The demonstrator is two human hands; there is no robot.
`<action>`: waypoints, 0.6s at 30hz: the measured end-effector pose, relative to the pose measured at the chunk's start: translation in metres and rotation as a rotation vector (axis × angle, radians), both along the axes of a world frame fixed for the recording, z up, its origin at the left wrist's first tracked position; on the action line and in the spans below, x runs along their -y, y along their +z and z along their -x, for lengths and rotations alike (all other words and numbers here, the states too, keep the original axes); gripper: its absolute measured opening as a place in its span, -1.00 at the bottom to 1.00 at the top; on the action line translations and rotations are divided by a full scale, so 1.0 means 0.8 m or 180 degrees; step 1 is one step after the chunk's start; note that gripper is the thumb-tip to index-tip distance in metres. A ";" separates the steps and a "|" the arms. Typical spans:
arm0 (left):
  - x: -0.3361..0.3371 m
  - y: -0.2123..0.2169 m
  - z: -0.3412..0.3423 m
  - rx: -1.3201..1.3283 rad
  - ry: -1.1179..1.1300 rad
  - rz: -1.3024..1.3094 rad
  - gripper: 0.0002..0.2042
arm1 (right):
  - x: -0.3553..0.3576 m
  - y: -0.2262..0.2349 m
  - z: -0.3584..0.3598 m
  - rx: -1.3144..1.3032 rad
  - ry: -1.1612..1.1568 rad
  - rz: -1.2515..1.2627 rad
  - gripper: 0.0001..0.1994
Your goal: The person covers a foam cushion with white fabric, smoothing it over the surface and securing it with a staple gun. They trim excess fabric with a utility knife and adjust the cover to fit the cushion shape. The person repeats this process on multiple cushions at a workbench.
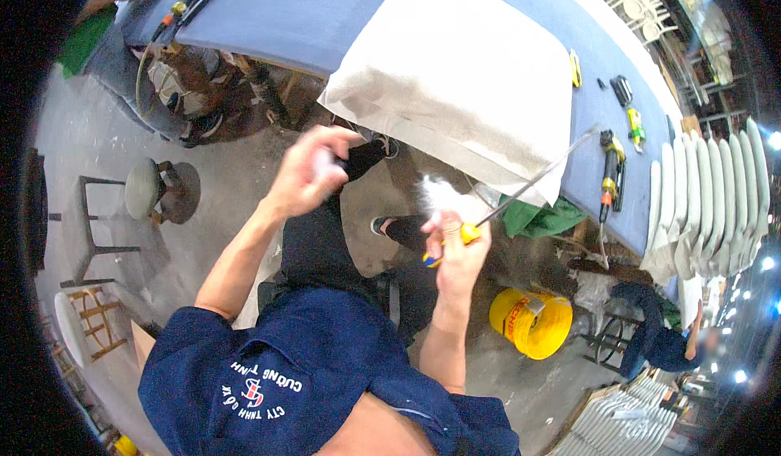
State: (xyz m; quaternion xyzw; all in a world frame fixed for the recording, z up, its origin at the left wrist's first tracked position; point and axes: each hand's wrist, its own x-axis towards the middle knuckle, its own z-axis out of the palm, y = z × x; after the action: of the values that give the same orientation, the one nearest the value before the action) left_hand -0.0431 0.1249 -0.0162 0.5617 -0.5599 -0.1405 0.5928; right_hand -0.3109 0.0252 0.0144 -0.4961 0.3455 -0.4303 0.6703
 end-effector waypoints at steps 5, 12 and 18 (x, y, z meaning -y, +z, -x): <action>0.015 0.026 0.056 0.0219 -0.0914 -0.0349 -0.68 | -0.035 -0.014 -0.045 -0.0145 0.0478 -0.0065 -0.80; -0.034 -0.017 0.028 -0.1111 0.0617 -0.0446 -0.64 | 0.064 0.052 0.017 0.1077 -0.0840 0.0096 -0.72; -0.051 -0.041 0.002 -0.2108 0.0274 -0.0199 -0.92 | 0.064 0.065 -0.025 0.0336 -0.0152 0.0007 -0.88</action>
State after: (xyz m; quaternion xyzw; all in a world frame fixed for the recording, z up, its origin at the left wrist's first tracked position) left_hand -0.0444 0.1660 -0.0487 0.5266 -0.3080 -0.3073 0.7304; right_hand -0.2908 -0.0258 0.0661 -0.4650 0.3210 -0.4721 0.6766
